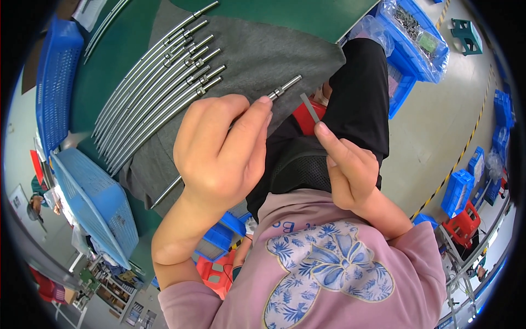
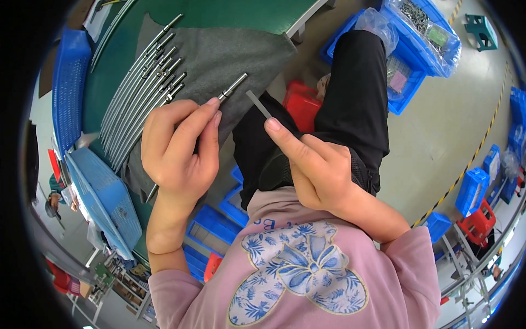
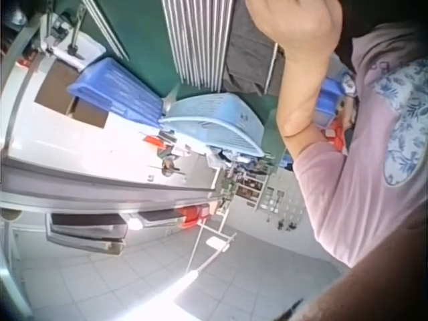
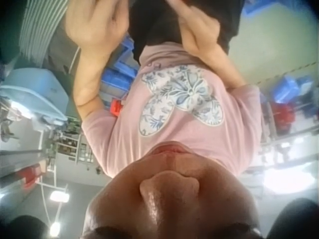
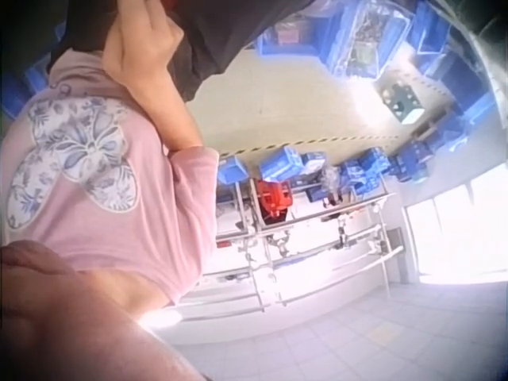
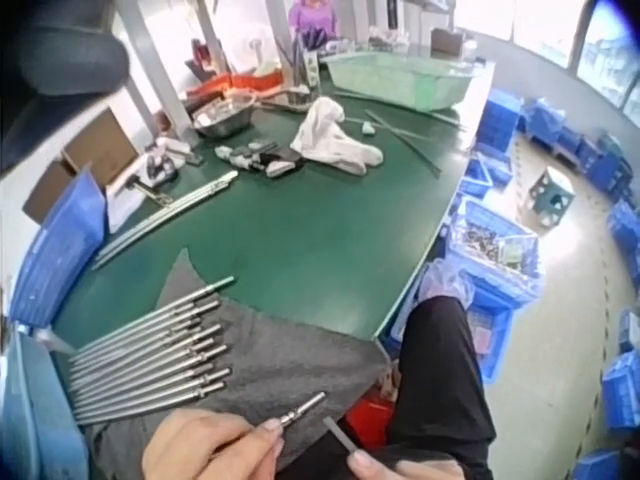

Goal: The recorder is filing the end of a metal rod and then measuring it with a digital micrometer.

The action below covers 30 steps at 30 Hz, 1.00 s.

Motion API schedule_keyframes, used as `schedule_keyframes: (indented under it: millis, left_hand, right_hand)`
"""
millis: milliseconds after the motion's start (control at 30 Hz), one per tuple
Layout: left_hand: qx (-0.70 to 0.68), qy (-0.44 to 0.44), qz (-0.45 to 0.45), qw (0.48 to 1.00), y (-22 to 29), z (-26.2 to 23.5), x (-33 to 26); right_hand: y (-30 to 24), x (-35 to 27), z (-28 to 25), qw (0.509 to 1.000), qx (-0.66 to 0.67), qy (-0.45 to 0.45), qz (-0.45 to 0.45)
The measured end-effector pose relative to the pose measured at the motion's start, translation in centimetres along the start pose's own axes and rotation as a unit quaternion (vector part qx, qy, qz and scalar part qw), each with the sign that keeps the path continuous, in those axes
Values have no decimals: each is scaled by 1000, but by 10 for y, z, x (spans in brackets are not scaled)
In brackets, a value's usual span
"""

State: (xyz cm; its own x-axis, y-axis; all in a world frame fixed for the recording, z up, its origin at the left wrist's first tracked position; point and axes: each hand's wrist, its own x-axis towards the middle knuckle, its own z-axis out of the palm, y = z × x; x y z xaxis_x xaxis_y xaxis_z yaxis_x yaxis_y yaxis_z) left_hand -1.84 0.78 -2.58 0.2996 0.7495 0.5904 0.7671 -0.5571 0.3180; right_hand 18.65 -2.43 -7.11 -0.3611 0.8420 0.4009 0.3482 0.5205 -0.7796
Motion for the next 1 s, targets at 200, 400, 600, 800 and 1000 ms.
schedule_keyframes:
  millis: [200, 400, 600, 800, 1000]
  left_hand:
    - [-6, -12, -44, 999, -7, 1, 4]
    - [-18, -3, -49, 999, -8, 4, 4]
    - [-36, 0, -53, 998, -8, 6, 6]
    - [-87, -6, -100, 991, -8, 6, 5]
    - [-100, 5, -113, 989, -6, 7, 5]
  right_hand:
    - [-2, 5, 4, 1000, 3, 16, -6]
    - [-3, 9, 0, 1000, 1, -29, 5]
    - [-7, 22, 6, 1000, -8, -25, 12]
    - [-20, 49, -2, 992, -58, -93, 55]
    - [-13, 51, -4, 990, -6, -116, 85]
